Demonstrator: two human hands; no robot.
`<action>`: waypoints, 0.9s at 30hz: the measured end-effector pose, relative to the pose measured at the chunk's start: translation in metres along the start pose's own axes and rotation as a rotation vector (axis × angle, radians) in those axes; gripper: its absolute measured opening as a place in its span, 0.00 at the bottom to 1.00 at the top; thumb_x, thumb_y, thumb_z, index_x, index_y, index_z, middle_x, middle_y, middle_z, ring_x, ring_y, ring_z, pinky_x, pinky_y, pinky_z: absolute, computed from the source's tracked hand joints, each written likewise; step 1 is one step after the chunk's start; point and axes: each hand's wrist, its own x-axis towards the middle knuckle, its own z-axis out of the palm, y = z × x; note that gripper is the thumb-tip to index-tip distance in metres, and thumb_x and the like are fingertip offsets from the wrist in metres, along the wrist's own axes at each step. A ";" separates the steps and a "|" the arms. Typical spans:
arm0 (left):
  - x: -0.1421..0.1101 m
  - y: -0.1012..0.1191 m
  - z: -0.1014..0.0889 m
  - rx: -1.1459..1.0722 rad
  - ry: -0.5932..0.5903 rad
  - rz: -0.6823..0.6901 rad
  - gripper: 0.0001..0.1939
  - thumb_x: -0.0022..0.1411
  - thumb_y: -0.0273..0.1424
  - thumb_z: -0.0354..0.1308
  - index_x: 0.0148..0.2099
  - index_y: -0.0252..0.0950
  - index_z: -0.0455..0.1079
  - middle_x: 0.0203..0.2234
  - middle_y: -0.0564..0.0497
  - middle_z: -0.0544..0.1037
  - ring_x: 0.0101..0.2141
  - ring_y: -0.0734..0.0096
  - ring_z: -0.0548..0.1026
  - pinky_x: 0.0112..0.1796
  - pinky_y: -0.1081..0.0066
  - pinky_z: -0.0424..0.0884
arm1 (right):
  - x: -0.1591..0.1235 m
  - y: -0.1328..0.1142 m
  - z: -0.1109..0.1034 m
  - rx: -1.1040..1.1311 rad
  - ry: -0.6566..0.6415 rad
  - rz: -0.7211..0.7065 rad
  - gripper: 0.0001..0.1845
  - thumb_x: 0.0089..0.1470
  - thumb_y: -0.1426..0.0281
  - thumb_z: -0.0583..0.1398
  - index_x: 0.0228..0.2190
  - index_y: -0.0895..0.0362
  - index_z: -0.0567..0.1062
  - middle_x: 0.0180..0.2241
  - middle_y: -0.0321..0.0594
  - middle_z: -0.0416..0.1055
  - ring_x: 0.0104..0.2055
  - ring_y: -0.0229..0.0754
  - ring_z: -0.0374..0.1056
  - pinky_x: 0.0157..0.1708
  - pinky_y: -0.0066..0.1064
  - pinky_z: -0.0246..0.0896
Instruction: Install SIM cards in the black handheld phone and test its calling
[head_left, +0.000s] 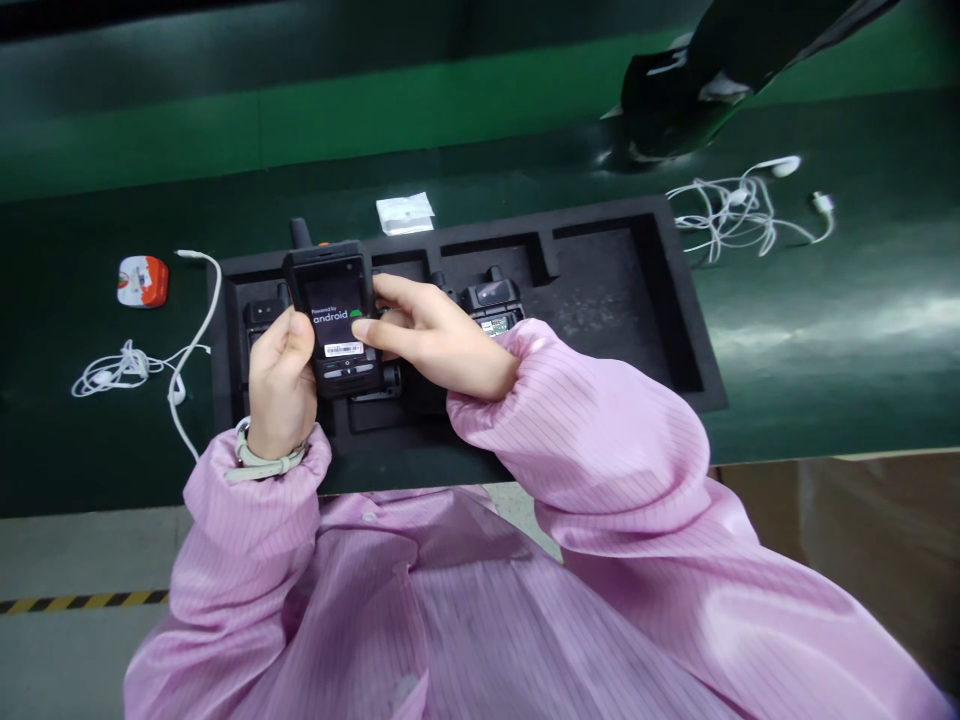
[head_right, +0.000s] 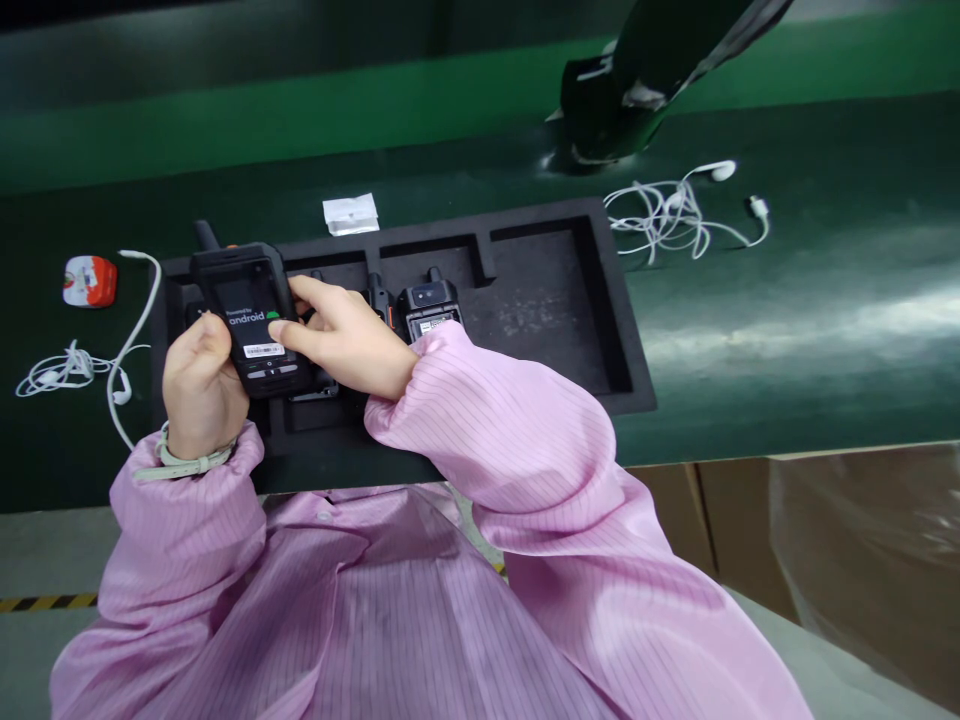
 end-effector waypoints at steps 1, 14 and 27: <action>0.000 0.000 0.000 -0.003 0.000 -0.001 0.14 0.66 0.43 0.65 0.37 0.37 0.78 0.38 0.47 0.85 0.53 0.52 0.80 0.54 0.59 0.79 | 0.000 0.000 0.000 0.000 -0.001 0.002 0.05 0.60 0.73 0.61 0.37 0.58 0.69 0.28 0.28 0.62 0.20 0.27 0.54 0.20 0.25 0.47; -0.001 0.000 -0.001 0.066 0.017 -0.002 0.16 0.67 0.46 0.63 0.38 0.38 0.80 0.39 0.45 0.84 0.53 0.51 0.81 0.51 0.59 0.80 | -0.001 0.001 0.000 0.014 -0.011 -0.005 0.05 0.60 0.71 0.61 0.37 0.57 0.69 0.30 0.30 0.65 0.22 0.28 0.54 0.21 0.26 0.48; 0.000 0.000 0.000 0.082 0.036 -0.014 0.18 0.64 0.48 0.65 0.37 0.38 0.78 0.38 0.45 0.84 0.52 0.51 0.81 0.51 0.58 0.80 | -0.001 0.000 -0.001 0.014 -0.007 0.002 0.04 0.60 0.72 0.61 0.37 0.57 0.69 0.30 0.30 0.65 0.21 0.28 0.55 0.21 0.26 0.47</action>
